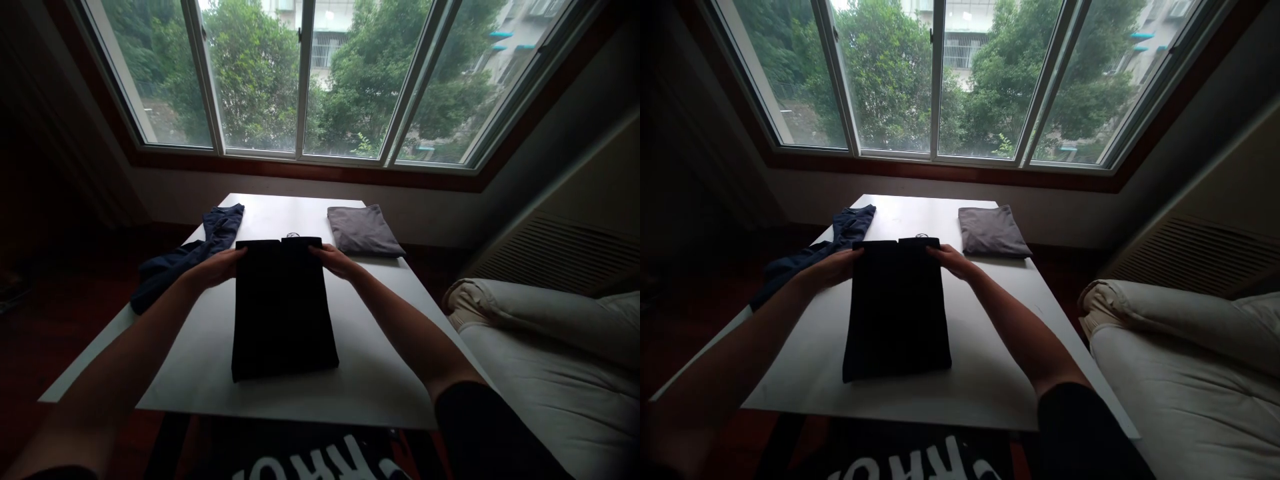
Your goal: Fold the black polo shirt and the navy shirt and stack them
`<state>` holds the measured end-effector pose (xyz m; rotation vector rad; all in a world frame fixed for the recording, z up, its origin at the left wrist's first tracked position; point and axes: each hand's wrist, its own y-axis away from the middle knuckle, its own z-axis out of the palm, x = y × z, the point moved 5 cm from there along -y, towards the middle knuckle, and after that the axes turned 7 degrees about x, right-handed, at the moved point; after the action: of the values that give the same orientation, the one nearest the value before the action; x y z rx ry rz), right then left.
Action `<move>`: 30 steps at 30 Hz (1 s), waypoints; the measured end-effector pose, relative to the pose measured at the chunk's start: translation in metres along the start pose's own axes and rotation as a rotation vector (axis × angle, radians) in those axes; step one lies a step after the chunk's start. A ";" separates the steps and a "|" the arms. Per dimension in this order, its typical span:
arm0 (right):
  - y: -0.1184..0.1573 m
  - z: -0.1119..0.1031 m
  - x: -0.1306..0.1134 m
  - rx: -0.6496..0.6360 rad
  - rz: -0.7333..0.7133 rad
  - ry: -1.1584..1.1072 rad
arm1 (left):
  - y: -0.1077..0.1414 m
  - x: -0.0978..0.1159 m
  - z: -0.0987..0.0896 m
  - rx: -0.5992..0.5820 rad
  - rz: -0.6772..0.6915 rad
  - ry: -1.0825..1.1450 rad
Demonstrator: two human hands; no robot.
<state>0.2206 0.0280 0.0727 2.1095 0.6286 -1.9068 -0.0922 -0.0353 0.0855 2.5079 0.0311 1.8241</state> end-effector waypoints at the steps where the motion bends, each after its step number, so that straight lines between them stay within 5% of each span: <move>1: -0.017 -0.004 0.013 0.044 0.054 0.131 | -0.015 -0.009 0.001 0.086 -0.047 -0.152; 4: -0.050 -0.013 0.051 0.121 0.191 0.644 | -0.046 -0.032 0.007 0.266 -0.101 -0.465; 7: -0.062 -0.016 0.073 0.157 0.169 0.869 | -0.062 -0.048 0.010 0.354 -0.076 -0.581; 12: -0.066 -0.018 0.079 0.249 -0.005 0.879 | -0.074 -0.061 0.010 0.403 -0.009 -0.686; 17: -0.068 -0.013 0.082 0.259 0.034 0.987 | -0.080 -0.068 0.014 0.471 0.051 -0.823; 25: -0.062 0.018 0.049 0.431 -0.071 1.112 | -0.092 -0.064 0.026 0.435 0.043 -0.886; 30: -0.054 0.054 0.049 0.165 -0.274 1.098 | -0.093 -0.064 0.035 0.368 0.141 -0.954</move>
<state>0.1510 0.0595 0.0233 3.2317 0.9867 -0.7157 -0.0779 0.0544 0.0098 3.4225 0.1699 0.5000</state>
